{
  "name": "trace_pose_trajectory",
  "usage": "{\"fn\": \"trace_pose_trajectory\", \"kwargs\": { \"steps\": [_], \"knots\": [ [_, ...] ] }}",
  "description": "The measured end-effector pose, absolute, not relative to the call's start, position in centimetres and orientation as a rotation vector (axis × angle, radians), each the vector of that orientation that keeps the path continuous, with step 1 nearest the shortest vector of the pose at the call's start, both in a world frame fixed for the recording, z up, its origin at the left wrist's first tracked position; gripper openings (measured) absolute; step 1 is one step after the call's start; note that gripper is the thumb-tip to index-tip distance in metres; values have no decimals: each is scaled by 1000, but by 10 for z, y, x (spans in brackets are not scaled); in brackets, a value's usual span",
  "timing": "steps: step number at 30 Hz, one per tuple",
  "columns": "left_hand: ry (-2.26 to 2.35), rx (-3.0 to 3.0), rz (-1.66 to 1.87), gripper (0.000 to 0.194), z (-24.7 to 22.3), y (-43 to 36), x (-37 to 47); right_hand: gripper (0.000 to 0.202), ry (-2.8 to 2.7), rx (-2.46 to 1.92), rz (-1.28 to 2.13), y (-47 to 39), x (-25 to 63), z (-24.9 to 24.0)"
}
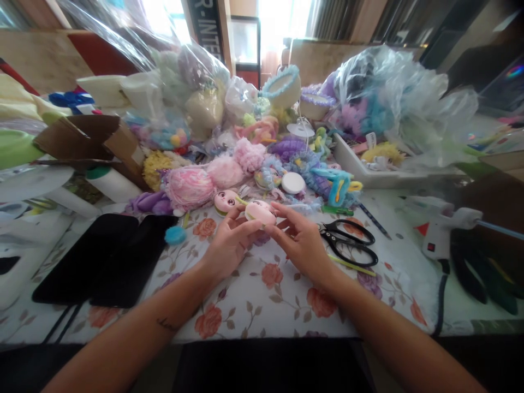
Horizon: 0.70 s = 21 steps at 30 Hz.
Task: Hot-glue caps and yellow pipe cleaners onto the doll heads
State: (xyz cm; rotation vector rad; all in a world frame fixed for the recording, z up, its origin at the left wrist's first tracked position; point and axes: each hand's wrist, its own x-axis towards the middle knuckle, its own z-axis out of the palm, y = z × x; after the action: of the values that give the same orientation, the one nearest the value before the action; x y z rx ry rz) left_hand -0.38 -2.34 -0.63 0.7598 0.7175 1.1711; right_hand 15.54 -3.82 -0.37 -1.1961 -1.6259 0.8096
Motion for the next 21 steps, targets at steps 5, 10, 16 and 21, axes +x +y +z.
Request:
{"fn": "trace_pose_trajectory", "kwargs": {
  "steps": [5,10,16,21],
  "knots": [
    [738,878,1308,24,-7,-19,-6,17,-1644,-1268,653,-41,155,-2],
    [822,1006,1443,26,-6,-16,-8,17,-1736,-1160,543,-44,154,-1],
    [886,1162,1535,34,-4,-16,-8,17,-1751,-1086,567,-47,152,0],
    [897,1067,1557,31,-4,-9,-12,16,-1835,-1125,654,-47,160,7]
  ]
}}
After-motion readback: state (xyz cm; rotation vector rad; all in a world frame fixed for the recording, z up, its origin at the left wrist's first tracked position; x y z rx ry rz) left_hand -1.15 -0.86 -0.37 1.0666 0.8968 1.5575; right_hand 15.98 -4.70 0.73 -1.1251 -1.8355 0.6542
